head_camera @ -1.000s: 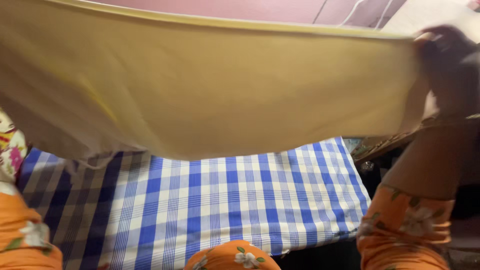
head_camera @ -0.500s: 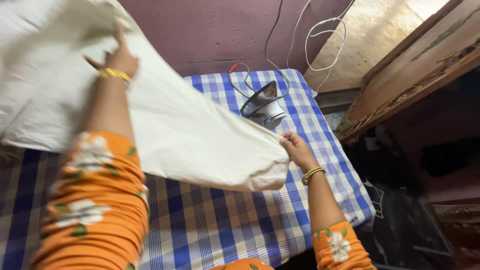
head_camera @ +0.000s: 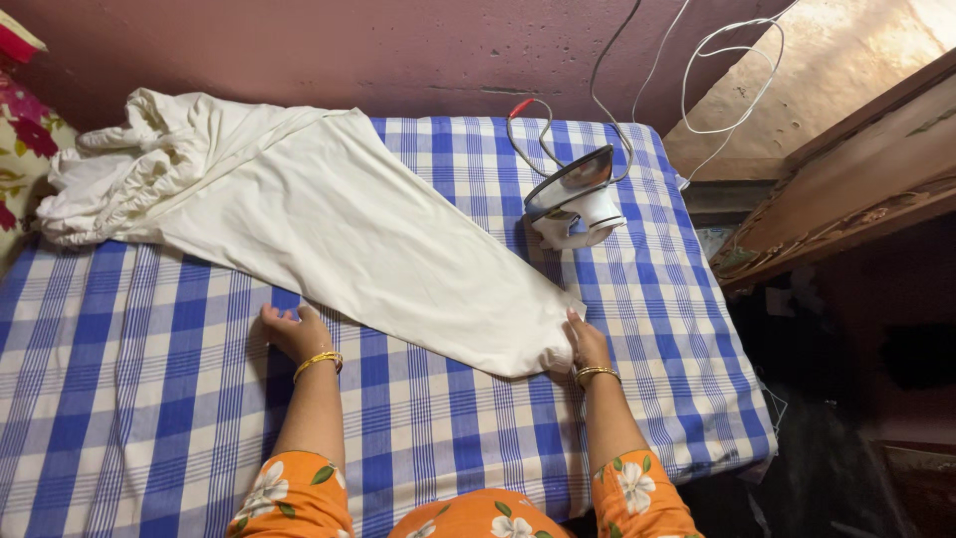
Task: The person irons a white garment on a checkered ironing board. They repeatedly smooth the fabric, reposition the garment, and use a steam iron to press different sections. The person also wipes the garment with a small cloth during the process.
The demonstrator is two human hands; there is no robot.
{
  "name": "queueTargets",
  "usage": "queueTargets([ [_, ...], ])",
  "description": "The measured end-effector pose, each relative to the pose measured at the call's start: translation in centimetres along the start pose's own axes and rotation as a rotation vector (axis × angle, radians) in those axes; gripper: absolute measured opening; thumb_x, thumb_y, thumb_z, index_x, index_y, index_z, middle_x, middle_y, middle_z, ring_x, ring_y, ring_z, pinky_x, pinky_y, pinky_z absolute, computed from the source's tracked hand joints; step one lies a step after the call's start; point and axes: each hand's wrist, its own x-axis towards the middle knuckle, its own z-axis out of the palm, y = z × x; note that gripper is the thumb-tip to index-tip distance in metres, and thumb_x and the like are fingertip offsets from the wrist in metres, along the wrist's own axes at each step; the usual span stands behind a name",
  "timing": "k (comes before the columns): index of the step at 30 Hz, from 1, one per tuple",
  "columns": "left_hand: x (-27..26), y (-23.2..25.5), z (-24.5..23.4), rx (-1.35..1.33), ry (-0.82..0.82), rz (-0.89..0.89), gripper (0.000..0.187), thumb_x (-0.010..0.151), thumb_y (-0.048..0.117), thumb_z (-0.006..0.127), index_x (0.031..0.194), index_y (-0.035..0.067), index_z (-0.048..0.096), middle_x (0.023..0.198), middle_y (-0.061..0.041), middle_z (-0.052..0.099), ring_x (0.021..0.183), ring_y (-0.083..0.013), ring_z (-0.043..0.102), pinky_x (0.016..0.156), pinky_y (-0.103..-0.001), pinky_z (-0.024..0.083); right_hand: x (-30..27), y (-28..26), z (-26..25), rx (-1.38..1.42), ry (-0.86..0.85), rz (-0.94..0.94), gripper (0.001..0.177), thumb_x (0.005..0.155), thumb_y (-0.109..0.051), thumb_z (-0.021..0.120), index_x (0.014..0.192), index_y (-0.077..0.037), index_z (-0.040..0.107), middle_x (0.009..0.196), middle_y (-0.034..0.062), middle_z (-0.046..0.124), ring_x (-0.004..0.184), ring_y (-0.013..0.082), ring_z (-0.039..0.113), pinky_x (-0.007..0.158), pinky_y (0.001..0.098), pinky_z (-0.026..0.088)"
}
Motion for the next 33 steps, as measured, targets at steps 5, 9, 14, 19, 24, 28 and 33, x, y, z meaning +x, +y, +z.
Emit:
queueTargets([
  [5, 1.5, -0.1, 1.2, -0.188, -0.096, -0.335, 0.073, 0.094, 0.013, 0.070, 0.151, -0.001, 0.026, 0.138, -0.023, 0.053, 0.120, -0.0349, 0.059, 0.102, -0.045, 0.050, -2.9, 0.6, 2.6, -0.223, -0.015, -0.449, 0.038, 0.100, -0.030, 0.059, 0.120, 0.002, 0.063, 0.102, 0.0073, 0.072, 0.090, 0.0178, 0.068, 0.075, 0.0325, 0.057],
  [9, 2.8, 3.7, 1.6, -0.466, -0.183, -0.800, 0.079, 0.089, 0.016, 0.068, 0.152, 0.011, 0.020, 0.134, -0.020, 0.052, 0.113, -0.0348, 0.064, 0.096, -0.049, 0.056, -7.8, -5.1, 4.4, -0.080, 0.003, -0.559, 0.039, 0.103, -0.031, 0.053, 0.127, -0.001, 0.058, 0.106, 0.0081, 0.072, 0.091, 0.0180, 0.070, 0.077, 0.0329, 0.061],
  [14, 6.1, 2.4, 4.3, -0.523, -0.433, -0.868, 0.064, 0.091, 0.033, 0.075, 0.144, 0.004, 0.055, 0.139, -0.014, 0.059, 0.111, -0.0326, 0.062, 0.090, -0.054, 0.052, -14.4, -13.5, 2.3, 0.060, -0.274, -0.526, 0.037, 0.104, -0.031, 0.057, 0.126, -0.002, 0.058, 0.110, 0.0116, 0.073, 0.095, 0.0189, 0.073, 0.080, 0.0344, 0.062],
  [19, 9.7, 2.3, 7.3, -0.751, -0.413, -0.778, 0.049, 0.088, 0.024, 0.078, 0.128, -0.001, 0.063, 0.122, -0.014, 0.069, 0.102, -0.0317, 0.070, 0.083, -0.047, 0.060, -14.5, -16.4, -2.7, 0.200, -0.298, -0.535, 0.034, 0.102, -0.029, 0.063, 0.125, -0.004, 0.060, 0.111, 0.0104, 0.072, 0.096, 0.0192, 0.073, 0.081, 0.0354, 0.062],
  [24, 11.5, 0.4, 3.9, -0.878, -0.164, -0.704, 0.030, 0.085, 0.011, 0.078, 0.110, -0.001, 0.068, 0.103, -0.014, 0.074, 0.085, -0.0276, 0.074, 0.068, -0.040, 0.060, -7.7, -15.2, -10.2, -0.027, -0.218, -0.630, 0.035, 0.105, -0.027, 0.064, 0.127, -0.001, 0.062, 0.113, 0.0081, 0.072, 0.099, 0.0133, 0.069, 0.085, 0.0281, 0.057],
  [28, 7.3, -1.8, -0.4, -0.554, -0.283, -0.585, 0.025, 0.091, 0.014, 0.078, 0.104, -0.002, 0.064, 0.092, -0.013, 0.069, 0.069, -0.0231, 0.066, 0.050, -0.035, 0.051, -3.4, -14.0, -14.9, -0.313, -0.077, -0.628, 0.030, 0.105, -0.021, 0.063, 0.126, 0.001, 0.065, 0.112, 0.0089, 0.071, 0.097, 0.0137, 0.065, 0.083, 0.0291, 0.054],
  [33, -0.5, -2.2, -7.7, -0.240, -0.634, -0.613, 0.021, 0.088, 0.015, 0.073, 0.099, -0.001, 0.066, 0.080, -0.008, 0.071, 0.066, -0.0200, 0.070, 0.049, -0.031, 0.058, -5.3, -14.4, -16.3, -0.983, 0.441, -0.379, 0.034, 0.103, -0.028, 0.067, 0.128, -0.006, 0.070, 0.116, 0.0224, 0.071, 0.101, 0.0374, 0.066, 0.087, 0.0463, 0.050],
])
